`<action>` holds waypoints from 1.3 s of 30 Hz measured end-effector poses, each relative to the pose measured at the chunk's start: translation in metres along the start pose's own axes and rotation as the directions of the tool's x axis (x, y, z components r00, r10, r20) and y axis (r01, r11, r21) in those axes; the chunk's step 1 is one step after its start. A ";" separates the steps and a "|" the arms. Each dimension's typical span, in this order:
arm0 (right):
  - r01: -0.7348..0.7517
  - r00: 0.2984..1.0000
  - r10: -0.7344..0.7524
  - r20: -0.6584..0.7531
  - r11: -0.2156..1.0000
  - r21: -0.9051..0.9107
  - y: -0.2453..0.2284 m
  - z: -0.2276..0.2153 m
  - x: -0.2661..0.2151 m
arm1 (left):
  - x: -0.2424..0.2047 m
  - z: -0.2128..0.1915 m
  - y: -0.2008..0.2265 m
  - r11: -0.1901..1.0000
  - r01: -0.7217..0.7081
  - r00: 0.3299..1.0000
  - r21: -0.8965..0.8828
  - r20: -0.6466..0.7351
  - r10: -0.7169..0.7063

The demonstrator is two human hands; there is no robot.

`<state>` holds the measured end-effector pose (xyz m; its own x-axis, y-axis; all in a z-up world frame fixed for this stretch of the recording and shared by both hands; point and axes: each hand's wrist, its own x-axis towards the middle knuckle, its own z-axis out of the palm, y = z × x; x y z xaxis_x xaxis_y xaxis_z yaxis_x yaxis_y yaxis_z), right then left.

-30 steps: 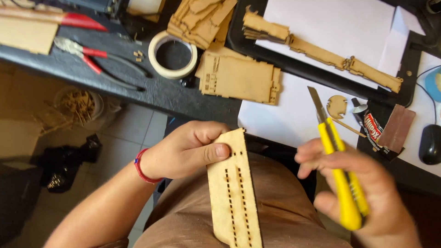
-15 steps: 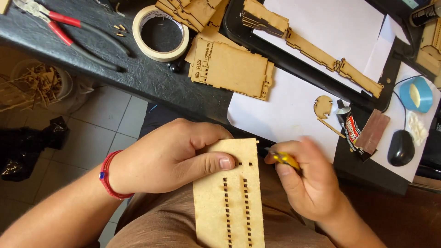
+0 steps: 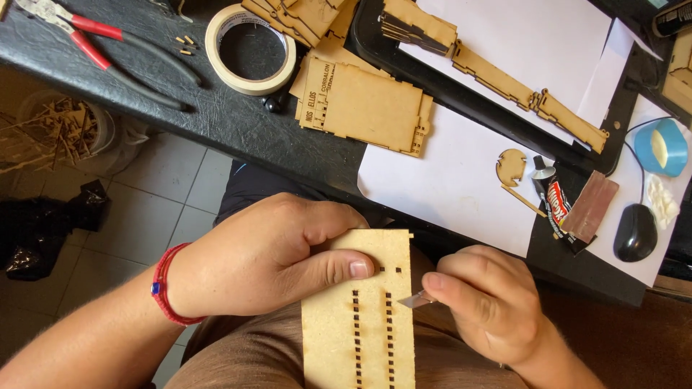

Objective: The person assembles a wooden model by popping out laser-cut pieces from a sheet and using a utility knife to clean up the edges and remove small tabs. They handle various wooden parts, including long strips and rectangular sheets, and place them on the desk.

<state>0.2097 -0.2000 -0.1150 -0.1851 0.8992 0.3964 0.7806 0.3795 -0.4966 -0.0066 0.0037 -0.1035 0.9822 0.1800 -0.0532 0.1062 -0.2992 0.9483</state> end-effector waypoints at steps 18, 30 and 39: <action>0.050 0.980 -0.006 0.197 0.974 -0.219 -0.012 -0.043 0.014 | 0.000 -0.002 0.010 0.984 0.113 0.991 0.139 0.054 -0.122; 0.050 0.886 0.077 0.457 0.964 -0.260 -0.045 -0.069 0.020 | -0.002 -0.002 0.013 0.950 0.193 0.978 0.245 0.036 -0.208; 0.152 0.921 -0.022 0.389 0.940 -0.306 -0.031 -0.064 0.029 | -0.001 -0.008 0.009 0.967 0.119 0.992 0.227 -0.059 -0.109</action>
<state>0.2182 -0.1994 -0.0385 -0.4198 0.9045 0.0753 0.8884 0.4265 -0.1698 -0.0075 0.0081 -0.0925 0.9540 0.2664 -0.1374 0.2551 -0.4806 0.8390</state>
